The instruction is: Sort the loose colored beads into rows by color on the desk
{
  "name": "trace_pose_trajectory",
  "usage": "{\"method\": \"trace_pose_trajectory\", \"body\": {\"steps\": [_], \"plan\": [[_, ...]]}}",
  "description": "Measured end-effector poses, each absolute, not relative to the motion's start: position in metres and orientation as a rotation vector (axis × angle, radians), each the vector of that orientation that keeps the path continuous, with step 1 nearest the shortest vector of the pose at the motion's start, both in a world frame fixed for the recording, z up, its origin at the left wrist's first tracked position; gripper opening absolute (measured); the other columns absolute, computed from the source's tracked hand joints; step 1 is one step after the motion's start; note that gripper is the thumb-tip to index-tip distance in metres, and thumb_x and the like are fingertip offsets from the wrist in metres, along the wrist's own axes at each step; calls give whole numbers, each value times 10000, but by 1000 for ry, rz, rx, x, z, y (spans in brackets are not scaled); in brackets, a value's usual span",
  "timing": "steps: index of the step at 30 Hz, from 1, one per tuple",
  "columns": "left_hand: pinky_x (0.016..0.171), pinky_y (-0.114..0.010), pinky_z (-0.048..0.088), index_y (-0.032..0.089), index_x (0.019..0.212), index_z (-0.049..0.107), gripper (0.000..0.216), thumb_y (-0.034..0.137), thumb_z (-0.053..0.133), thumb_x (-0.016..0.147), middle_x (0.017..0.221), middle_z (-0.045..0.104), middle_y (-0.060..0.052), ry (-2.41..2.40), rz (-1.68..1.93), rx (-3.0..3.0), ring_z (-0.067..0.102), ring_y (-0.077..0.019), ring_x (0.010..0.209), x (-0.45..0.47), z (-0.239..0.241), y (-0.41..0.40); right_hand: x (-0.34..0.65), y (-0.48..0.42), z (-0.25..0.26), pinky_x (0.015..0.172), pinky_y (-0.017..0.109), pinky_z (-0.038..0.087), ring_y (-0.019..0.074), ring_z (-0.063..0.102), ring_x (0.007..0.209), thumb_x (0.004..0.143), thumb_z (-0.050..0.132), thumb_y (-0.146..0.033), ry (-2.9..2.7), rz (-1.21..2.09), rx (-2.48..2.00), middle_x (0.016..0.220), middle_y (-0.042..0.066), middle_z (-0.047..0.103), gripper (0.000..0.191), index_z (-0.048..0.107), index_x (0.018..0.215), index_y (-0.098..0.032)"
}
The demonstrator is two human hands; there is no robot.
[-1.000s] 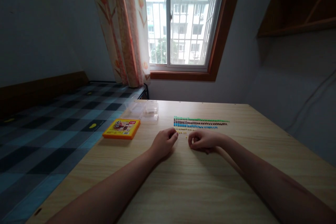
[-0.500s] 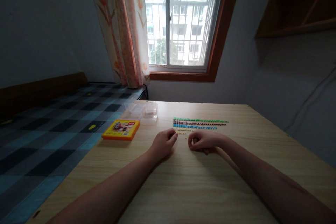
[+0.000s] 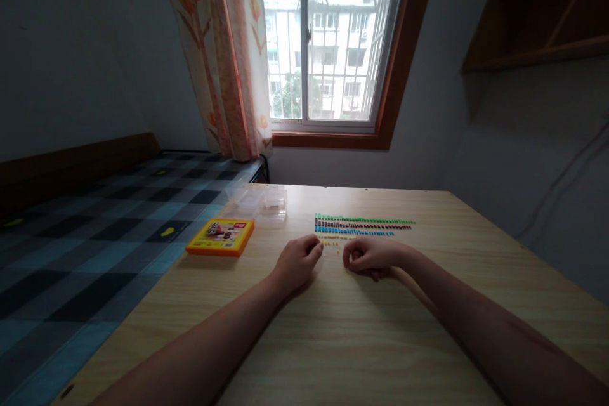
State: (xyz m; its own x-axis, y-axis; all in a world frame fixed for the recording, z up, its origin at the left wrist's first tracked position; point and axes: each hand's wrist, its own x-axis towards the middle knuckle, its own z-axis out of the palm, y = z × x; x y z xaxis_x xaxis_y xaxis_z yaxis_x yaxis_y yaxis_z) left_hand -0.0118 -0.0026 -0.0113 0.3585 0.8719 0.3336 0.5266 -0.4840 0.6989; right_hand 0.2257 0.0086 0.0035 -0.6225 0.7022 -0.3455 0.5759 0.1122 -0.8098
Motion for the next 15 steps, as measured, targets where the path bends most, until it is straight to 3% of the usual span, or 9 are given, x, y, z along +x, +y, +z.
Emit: {"method": "trace_pose_trajectory", "body": {"steps": [15], "plan": [[568, -249, 298, 174, 623, 493, 308, 375, 458, 854, 586, 486, 28, 1216, 952, 2129, 444, -122, 589, -11, -7, -4, 224, 9, 4, 323, 116, 375, 66, 522, 343, 741, 567, -220, -2205, 1573, -1292, 514, -81, 534, 188, 617, 915, -171]]}}
